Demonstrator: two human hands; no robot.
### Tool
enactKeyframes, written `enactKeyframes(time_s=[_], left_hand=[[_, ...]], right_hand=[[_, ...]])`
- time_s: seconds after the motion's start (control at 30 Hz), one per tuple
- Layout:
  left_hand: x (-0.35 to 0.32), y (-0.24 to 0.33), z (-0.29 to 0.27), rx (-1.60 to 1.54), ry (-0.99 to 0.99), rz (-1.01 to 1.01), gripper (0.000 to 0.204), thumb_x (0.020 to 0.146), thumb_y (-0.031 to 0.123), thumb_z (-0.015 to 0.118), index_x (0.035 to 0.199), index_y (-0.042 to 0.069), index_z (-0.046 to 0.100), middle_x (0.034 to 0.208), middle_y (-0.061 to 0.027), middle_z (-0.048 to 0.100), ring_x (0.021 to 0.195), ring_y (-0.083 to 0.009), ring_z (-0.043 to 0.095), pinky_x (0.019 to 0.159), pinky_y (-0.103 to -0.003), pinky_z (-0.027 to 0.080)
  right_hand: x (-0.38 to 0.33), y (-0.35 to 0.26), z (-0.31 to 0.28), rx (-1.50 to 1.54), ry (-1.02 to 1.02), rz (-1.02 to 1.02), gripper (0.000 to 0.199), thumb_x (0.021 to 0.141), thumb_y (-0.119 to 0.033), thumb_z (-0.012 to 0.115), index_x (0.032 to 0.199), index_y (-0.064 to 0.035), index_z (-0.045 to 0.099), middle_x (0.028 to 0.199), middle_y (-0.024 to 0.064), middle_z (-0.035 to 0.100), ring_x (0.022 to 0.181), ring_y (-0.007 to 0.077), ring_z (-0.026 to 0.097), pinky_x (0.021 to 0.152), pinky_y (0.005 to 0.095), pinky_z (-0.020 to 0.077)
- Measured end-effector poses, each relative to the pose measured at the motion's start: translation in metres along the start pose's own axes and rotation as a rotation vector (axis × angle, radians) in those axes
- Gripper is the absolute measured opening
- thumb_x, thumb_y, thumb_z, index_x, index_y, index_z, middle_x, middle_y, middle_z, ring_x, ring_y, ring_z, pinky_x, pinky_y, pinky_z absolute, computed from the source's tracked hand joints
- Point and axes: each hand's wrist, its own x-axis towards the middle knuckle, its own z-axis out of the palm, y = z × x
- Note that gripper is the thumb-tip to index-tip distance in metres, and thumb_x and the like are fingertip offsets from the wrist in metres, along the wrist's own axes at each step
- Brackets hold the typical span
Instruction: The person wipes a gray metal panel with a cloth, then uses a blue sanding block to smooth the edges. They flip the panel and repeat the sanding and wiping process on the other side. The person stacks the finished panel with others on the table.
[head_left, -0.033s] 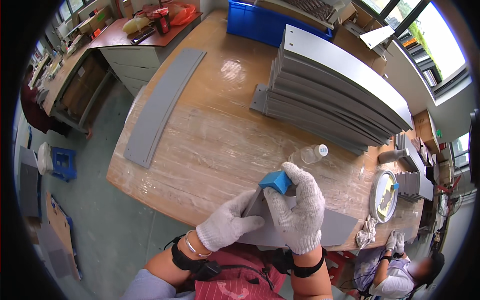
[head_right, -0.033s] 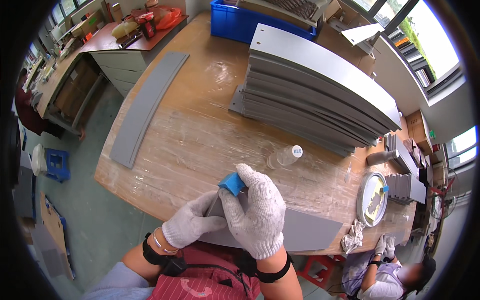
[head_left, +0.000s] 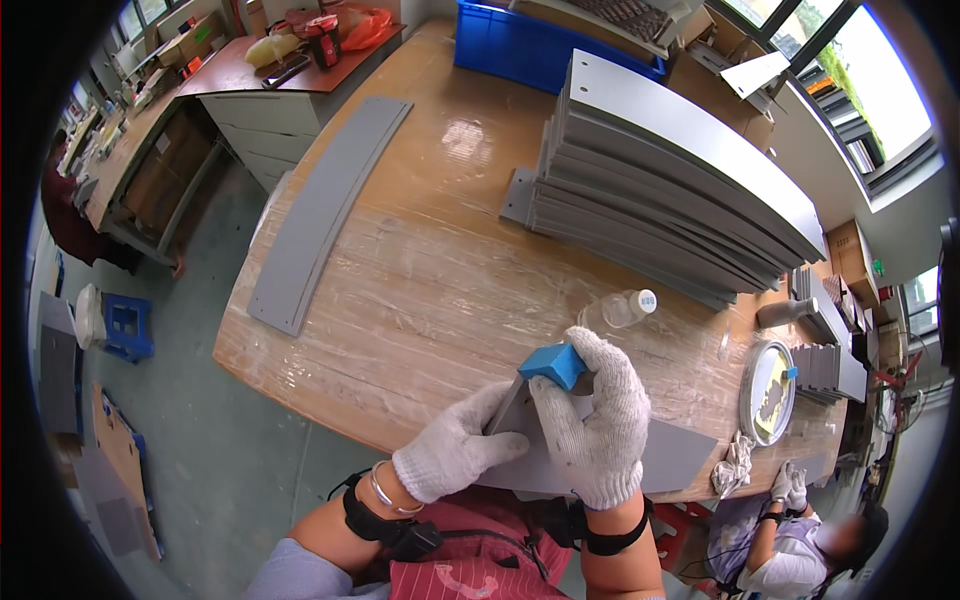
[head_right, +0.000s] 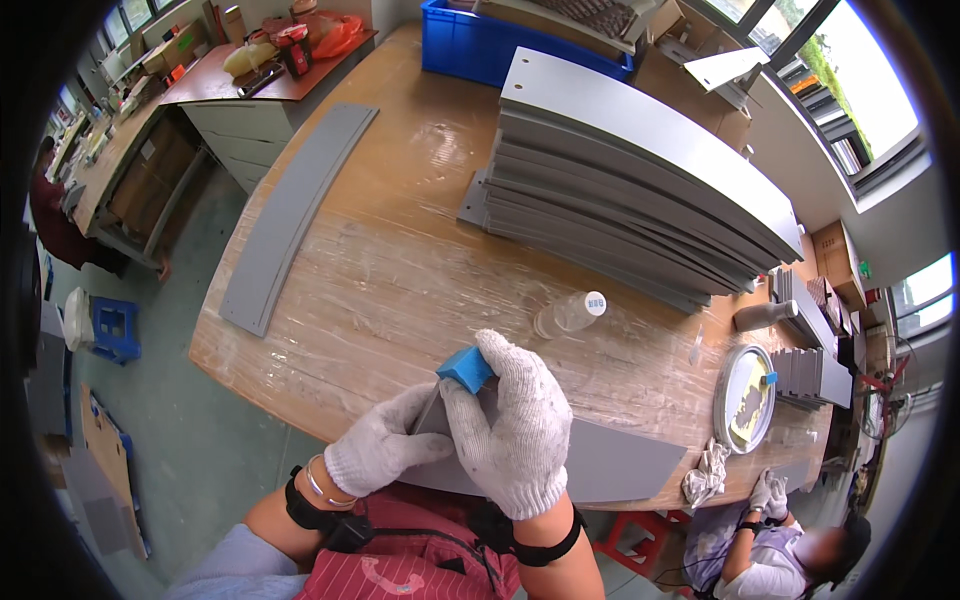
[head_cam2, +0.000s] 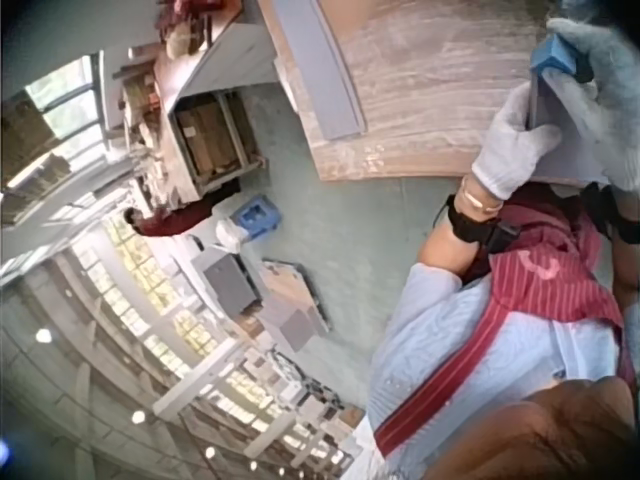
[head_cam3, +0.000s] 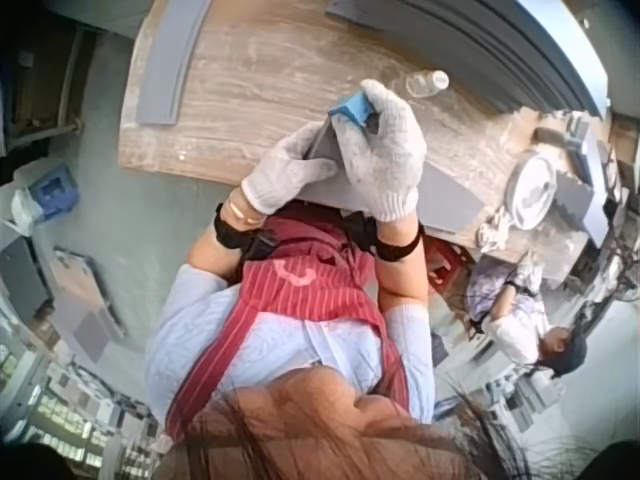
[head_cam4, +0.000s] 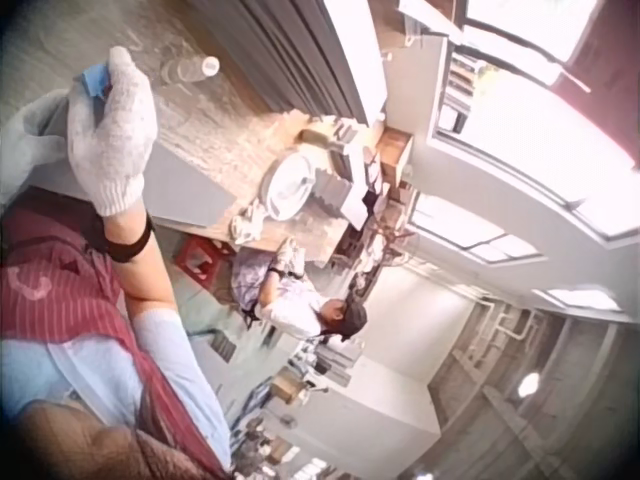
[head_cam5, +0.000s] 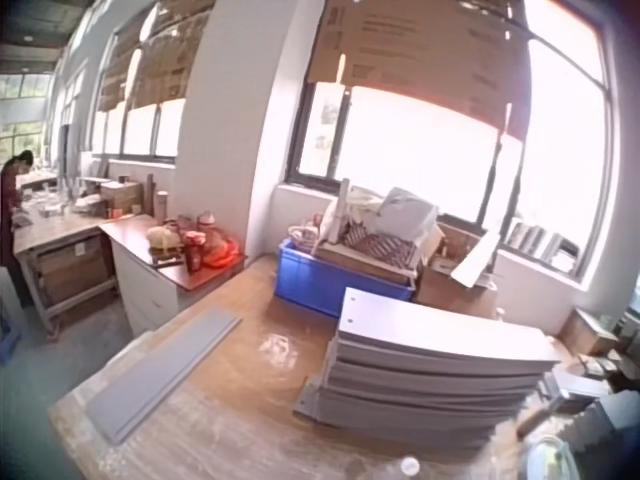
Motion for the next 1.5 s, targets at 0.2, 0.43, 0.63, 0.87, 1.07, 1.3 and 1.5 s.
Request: enactKeyframes(time_s=[0.2,0.43,0.63,0.87,1.07,1.3,1.5], left_hand=[[0.002,-0.006,-0.007,-0.030,-0.037,0.003,0.065,0.095,0.007,0.068,0.153,-0.002,0.039,0.142,-0.0108,0.057,0.128,-0.0181,0.054,0.109,-0.034,0.044],[0.005,0.002,-0.002,0.121,0.070,-0.029,0.064,0.094,0.013,0.072,0.149,-0.003,0.043,0.135,-0.0103,0.061,0.122,-0.0170,0.057,0.107,-0.033,0.045],[0.010,-0.007,-0.008,0.187,0.145,0.007,0.061,0.090,0.010,0.075,0.142,-0.006,0.049,0.129,-0.0117,0.064,0.118,-0.0190,0.059,0.105,-0.034,0.046],[0.019,-0.011,-0.009,0.217,0.237,0.021,0.060,0.086,0.010,0.076,0.138,-0.005,0.052,0.124,-0.0114,0.066,0.113,-0.0188,0.061,0.102,-0.033,0.047],[0.024,-0.011,-0.007,0.267,0.311,0.081,0.060,0.081,0.011,0.077,0.134,-0.005,0.053,0.120,-0.0123,0.068,0.104,-0.0204,0.066,0.094,-0.033,0.053],[0.035,-0.021,-0.020,0.281,0.326,0.144,0.067,0.079,0.013,0.079,0.138,-0.004,0.052,0.121,-0.0123,0.067,0.107,-0.0223,0.066,0.095,-0.035,0.054],[0.047,-0.024,-0.031,0.280,0.268,0.162,0.072,0.081,0.018,0.082,0.142,-0.002,0.049,0.120,-0.0121,0.067,0.107,-0.0239,0.067,0.094,-0.037,0.056]], right_hand=[[-0.023,0.024,-0.017,0.035,0.091,0.270,0.043,0.079,-0.001,0.081,0.119,0.0018,0.065,0.094,0.0121,0.069,0.080,0.0198,0.069,0.073,0.0290,0.0564],[-0.010,0.009,-0.002,-0.027,0.016,0.034,0.047,0.077,-0.007,0.083,0.119,-0.0008,0.065,0.095,0.0151,0.069,0.079,0.0274,0.069,0.071,0.0340,0.0558],[-0.079,0.087,-0.068,-0.180,0.237,0.377,0.040,0.082,-0.003,0.078,0.119,0.0045,0.063,0.100,0.0158,0.071,0.083,0.0242,0.071,0.079,0.0350,0.0570],[-0.090,0.107,-0.091,-0.131,0.447,0.480,0.041,0.082,-0.001,0.077,0.120,0.0024,0.064,0.096,0.0133,0.070,0.080,0.0209,0.068,0.074,0.0329,0.0555],[-0.063,0.089,-0.064,-0.175,0.221,0.174,0.045,0.078,-0.006,0.083,0.118,0.0009,0.065,0.097,0.0172,0.070,0.082,0.0290,0.071,0.074,0.0344,0.0576],[-0.150,0.204,-0.162,-0.552,0.444,0.502,0.041,0.084,-0.013,0.077,0.121,0.0002,0.065,0.103,0.0206,0.071,0.092,0.0370,0.071,0.083,0.0414,0.0568],[-0.139,0.195,-0.171,-0.395,0.535,0.574,0.042,0.082,-0.010,0.079,0.120,-0.0007,0.066,0.103,0.0182,0.071,0.088,0.0327,0.070,0.081,0.0402,0.0563]])
